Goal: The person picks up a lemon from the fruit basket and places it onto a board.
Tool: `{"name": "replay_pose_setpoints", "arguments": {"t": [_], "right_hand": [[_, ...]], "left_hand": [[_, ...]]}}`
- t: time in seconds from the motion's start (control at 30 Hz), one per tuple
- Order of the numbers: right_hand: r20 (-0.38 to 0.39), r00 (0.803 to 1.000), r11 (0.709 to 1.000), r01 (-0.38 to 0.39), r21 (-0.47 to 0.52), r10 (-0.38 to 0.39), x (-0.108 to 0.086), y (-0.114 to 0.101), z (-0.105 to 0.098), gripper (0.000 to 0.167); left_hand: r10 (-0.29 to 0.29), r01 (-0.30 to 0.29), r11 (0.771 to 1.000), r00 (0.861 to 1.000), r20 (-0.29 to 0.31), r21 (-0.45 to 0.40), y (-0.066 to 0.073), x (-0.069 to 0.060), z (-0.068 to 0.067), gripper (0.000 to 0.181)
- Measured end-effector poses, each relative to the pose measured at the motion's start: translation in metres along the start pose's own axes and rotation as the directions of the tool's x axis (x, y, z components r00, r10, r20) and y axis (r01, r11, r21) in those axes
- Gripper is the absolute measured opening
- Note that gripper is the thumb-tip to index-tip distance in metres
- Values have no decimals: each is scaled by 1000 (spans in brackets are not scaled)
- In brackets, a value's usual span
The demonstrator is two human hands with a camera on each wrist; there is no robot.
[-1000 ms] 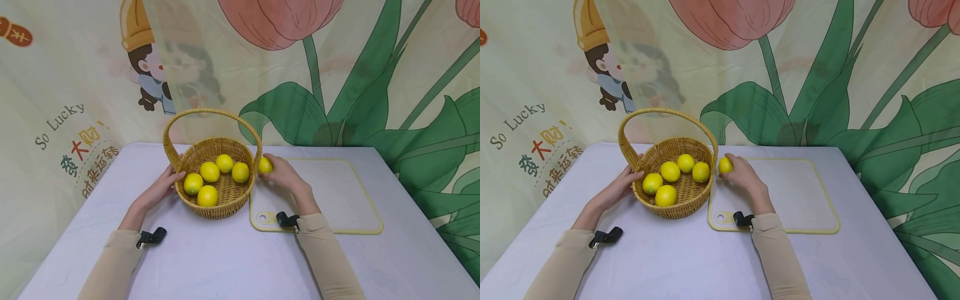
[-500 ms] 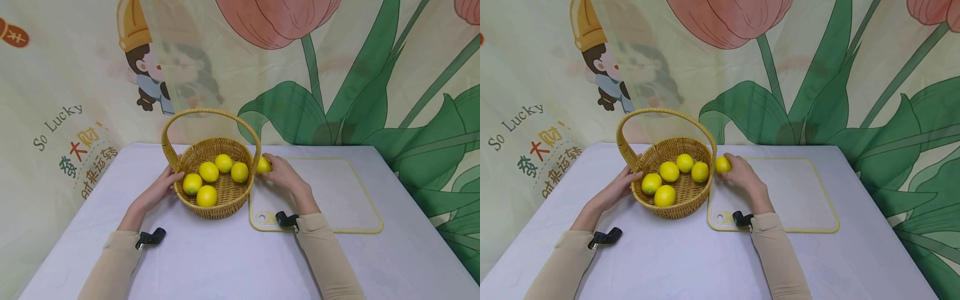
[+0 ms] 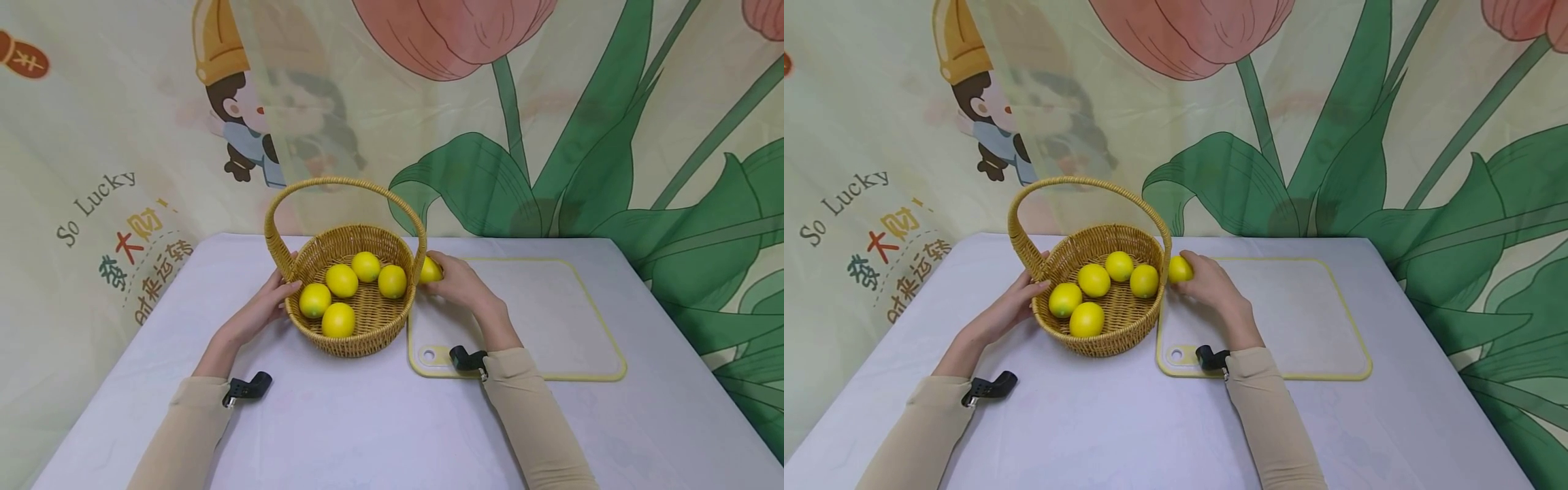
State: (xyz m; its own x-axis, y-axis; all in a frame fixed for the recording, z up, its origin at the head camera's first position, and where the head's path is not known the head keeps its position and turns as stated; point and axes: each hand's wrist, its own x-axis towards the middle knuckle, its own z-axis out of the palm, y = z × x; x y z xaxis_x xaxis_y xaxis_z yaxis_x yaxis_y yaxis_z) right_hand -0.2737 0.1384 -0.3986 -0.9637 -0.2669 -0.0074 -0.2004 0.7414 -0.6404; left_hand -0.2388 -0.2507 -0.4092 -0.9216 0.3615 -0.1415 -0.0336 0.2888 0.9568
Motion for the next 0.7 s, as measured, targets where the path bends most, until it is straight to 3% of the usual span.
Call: {"name": "replay_pose_setpoints", "arguments": {"t": [0.37, 0.7], "right_hand": [[-4, 1000, 1000, 17, -2, -17, 1, 0, 1, 70], [-19, 998, 998, 54, -36, -54, 2, -3, 3, 51]], "left_hand": [[-3, 3, 1000, 1000, -2, -6, 0, 0, 0, 74], [-6, 6, 1000, 1000, -7, -4, 1, -1, 0, 72]]}}
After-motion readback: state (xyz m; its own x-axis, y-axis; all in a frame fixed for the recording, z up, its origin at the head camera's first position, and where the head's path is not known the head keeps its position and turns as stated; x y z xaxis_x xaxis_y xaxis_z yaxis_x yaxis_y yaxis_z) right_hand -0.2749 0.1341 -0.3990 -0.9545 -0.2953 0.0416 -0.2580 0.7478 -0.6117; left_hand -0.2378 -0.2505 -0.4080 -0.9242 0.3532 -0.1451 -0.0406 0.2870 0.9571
